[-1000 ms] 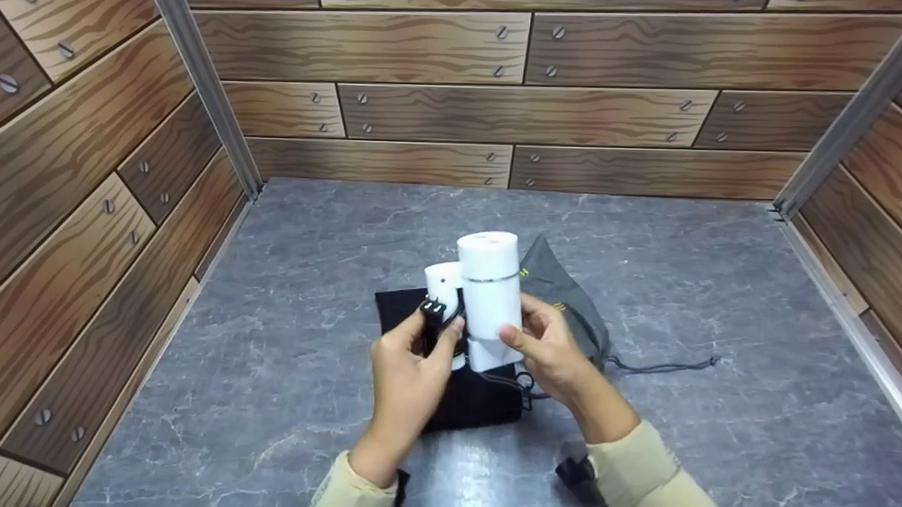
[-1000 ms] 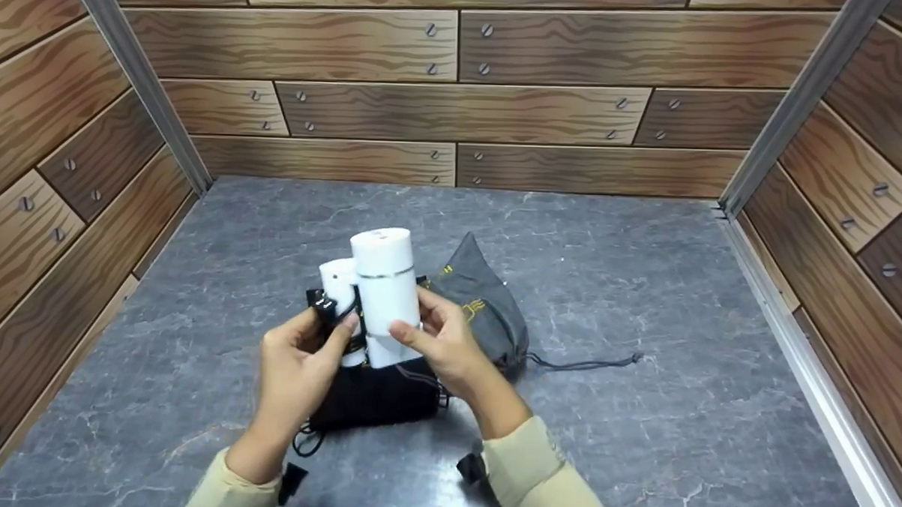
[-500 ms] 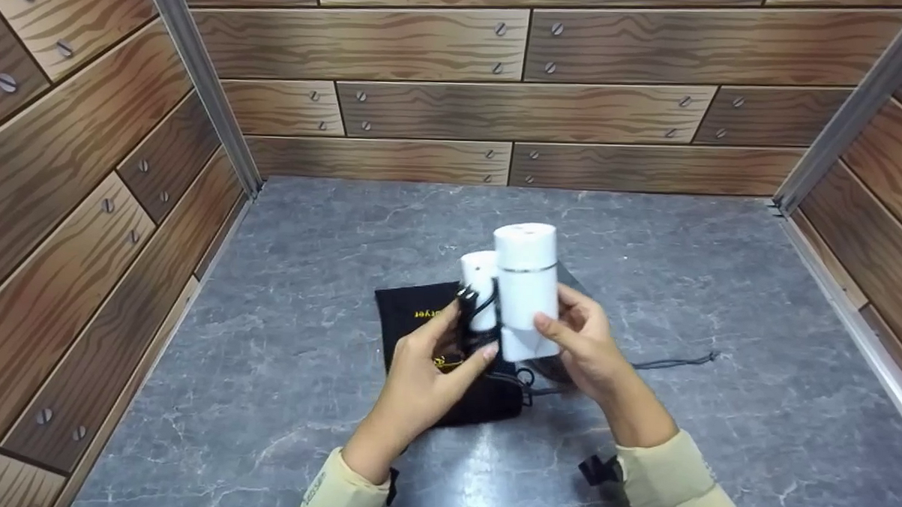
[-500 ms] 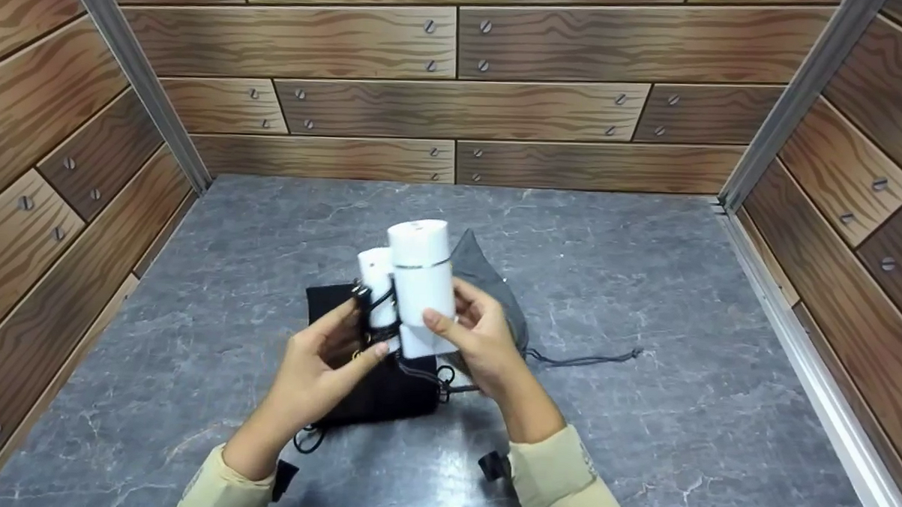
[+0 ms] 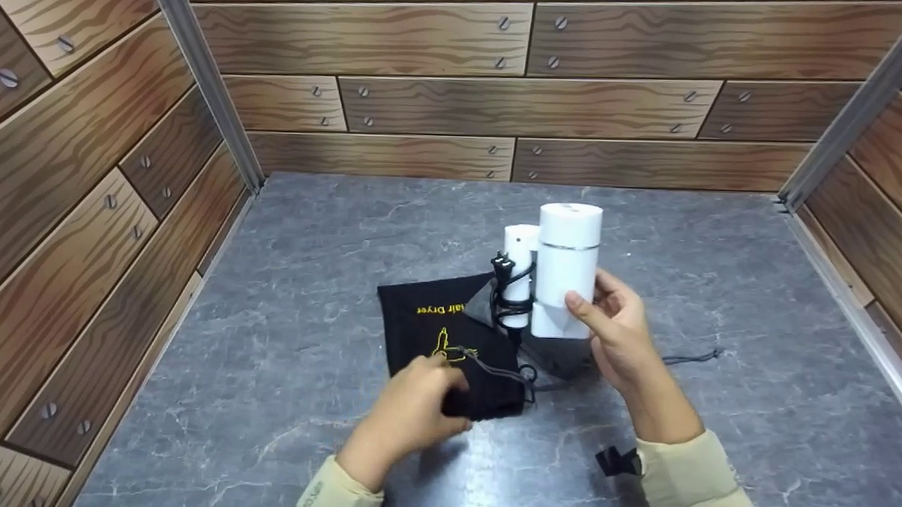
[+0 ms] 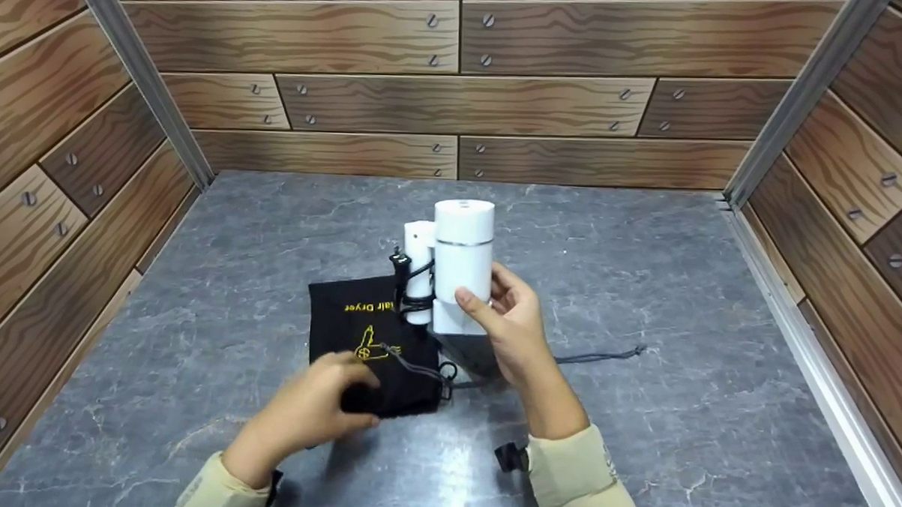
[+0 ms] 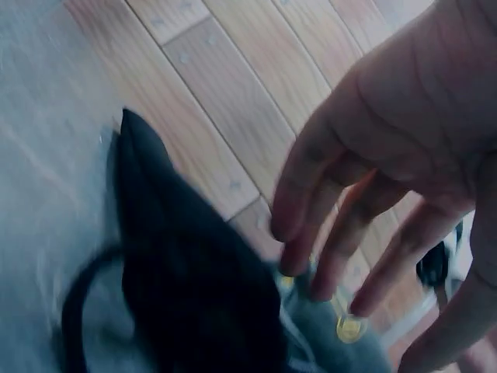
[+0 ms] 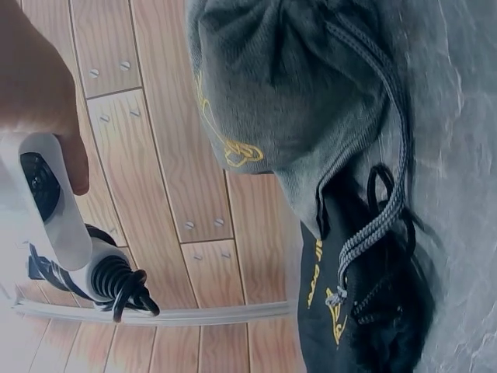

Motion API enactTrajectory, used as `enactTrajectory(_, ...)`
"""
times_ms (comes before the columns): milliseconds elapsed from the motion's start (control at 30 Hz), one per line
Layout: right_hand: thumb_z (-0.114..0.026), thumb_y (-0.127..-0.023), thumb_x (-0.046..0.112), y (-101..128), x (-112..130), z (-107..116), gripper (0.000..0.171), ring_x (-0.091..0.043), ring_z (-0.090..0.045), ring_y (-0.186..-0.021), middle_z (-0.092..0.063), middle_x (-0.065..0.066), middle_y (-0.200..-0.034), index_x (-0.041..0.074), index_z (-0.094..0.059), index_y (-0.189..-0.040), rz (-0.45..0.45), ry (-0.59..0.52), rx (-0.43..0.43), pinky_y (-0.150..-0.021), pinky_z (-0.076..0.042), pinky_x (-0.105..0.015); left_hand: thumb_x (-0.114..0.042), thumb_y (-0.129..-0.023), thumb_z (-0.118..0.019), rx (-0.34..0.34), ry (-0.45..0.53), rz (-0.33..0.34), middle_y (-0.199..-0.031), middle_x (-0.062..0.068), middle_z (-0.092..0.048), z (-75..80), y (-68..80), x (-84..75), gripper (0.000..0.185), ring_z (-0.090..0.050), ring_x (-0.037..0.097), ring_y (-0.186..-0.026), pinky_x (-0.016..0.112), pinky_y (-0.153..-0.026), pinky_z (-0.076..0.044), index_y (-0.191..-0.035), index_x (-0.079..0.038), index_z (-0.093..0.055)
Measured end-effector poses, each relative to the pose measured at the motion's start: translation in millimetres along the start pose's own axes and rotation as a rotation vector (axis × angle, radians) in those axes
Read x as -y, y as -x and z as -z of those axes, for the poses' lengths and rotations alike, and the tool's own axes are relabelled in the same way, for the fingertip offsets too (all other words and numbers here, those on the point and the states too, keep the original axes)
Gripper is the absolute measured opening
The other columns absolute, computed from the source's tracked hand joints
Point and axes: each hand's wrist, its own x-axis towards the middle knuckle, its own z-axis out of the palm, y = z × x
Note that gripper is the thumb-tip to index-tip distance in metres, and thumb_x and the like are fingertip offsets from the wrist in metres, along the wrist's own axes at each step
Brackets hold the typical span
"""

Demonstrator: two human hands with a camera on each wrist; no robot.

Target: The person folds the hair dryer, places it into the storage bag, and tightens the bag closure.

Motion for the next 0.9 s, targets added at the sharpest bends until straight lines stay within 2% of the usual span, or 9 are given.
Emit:
enactTrajectory(100,-0.065,-0.097,-0.007,1,0,-2,0.054,-0.023,-0.070,-0.108,-0.073,-0.009,-0.121,-0.012,-0.049,-0.148,-0.016,0.017,-0.001,-0.092,-0.061,-0.032,-0.028,-0.065,-0.098,-0.003,-0.146,-0.038,-0.098,0.002,-0.072,-10.3,-1.8,-3.2,0.036,-0.066,0.025,-0.091,0.042,-0.078,-0.057,-0.093,-0.015,-0.080)
enactTrajectory(200,-0.066,-0.095,-0.008,4,1,-4,0.054,-0.023,-0.071,-0.108,-0.074,-0.009,-0.122,-0.013,-0.050,-0.147,-0.021,0.034,0.004,-0.092,-0.062,-0.034,-0.019,-0.062,-0.095,-0.040,-0.240,-0.071,-0.091,0.002,-0.072,-16.9,-3.9,-4.5,0.023,-0.067,0.026,-0.085,0.041,-0.069,-0.054,-0.076,-0.018,-0.077)
enactTrajectory(333,-0.070,-0.095,-0.005,8,4,-2,0.055,-0.024,-0.072,-0.109,-0.074,-0.009,-0.122,-0.012,-0.052,-0.146,-0.011,0.061,0.025,-0.093,-0.062,-0.035,-0.012,-0.067,-0.090,-0.096,-0.279,-0.102,-0.082,0.002,-0.074,-19.5,-6.7,-3.4,0.023,-0.069,0.027,-0.076,0.041,-0.061,-0.051,-0.061,-0.021,-0.069)
enactTrajectory(400,-0.071,-0.095,-0.005,10,6,1,0.054,-0.024,-0.073,-0.109,-0.074,-0.010,-0.123,-0.010,-0.053,-0.146,0.001,0.068,0.043,-0.092,-0.062,-0.035,-0.013,-0.073,-0.087,-0.117,-0.260,-0.098,-0.080,0.001,-0.073,-18.0,-9.1,-2.4,0.021,-0.069,0.027,-0.074,0.041,-0.060,-0.051,-0.063,-0.021,-0.070)
enactTrajectory(500,-0.070,-0.093,-0.008,13,8,7,0.051,-0.024,-0.074,-0.107,-0.075,-0.011,-0.122,-0.006,-0.058,-0.143,0.036,0.071,0.076,-0.090,-0.063,-0.036,-0.015,-0.083,-0.083,-0.155,-0.174,-0.076,-0.080,0.001,-0.072,-12.7,-14.9,-0.8,0.014,-0.069,0.027,-0.074,0.042,-0.063,-0.054,-0.072,-0.018,-0.074)
enactTrajectory(600,-0.069,-0.087,-0.016,17,8,12,0.054,-0.024,-0.075,-0.108,-0.076,-0.012,-0.123,-0.002,-0.063,-0.138,0.084,0.084,0.102,-0.091,-0.064,-0.037,-0.015,-0.091,-0.079,-0.214,-0.084,-0.054,-0.084,0.002,-0.072,-5.0,-21.7,0.2,0.007,-0.070,0.025,-0.076,0.043,-0.068,-0.058,-0.084,-0.014,-0.079)
enactTrajectory(767,-0.077,-0.074,-0.025,24,6,15,0.067,-0.024,-0.074,-0.112,-0.076,-0.014,-0.125,-0.006,-0.064,-0.137,0.184,0.186,0.151,-0.096,-0.062,-0.033,-0.015,-0.094,-0.077,-0.284,0.008,-0.022,-0.091,0.002,-0.073,11.5,-33.8,1.4,0.007,-0.071,0.021,-0.081,0.039,-0.073,-0.061,-0.096,-0.010,-0.082)
enactTrajectory(900,-0.082,-0.069,-0.022,32,4,17,0.074,-0.027,-0.074,-0.109,-0.075,-0.019,-0.127,-0.009,-0.061,-0.139,0.255,0.265,0.286,-0.094,-0.063,-0.036,-0.017,-0.096,-0.077,-0.290,0.062,0.020,-0.094,0.000,-0.074,20.8,-39.8,1.0,0.008,-0.071,0.018,-0.085,0.037,-0.075,-0.060,-0.098,-0.012,-0.082)
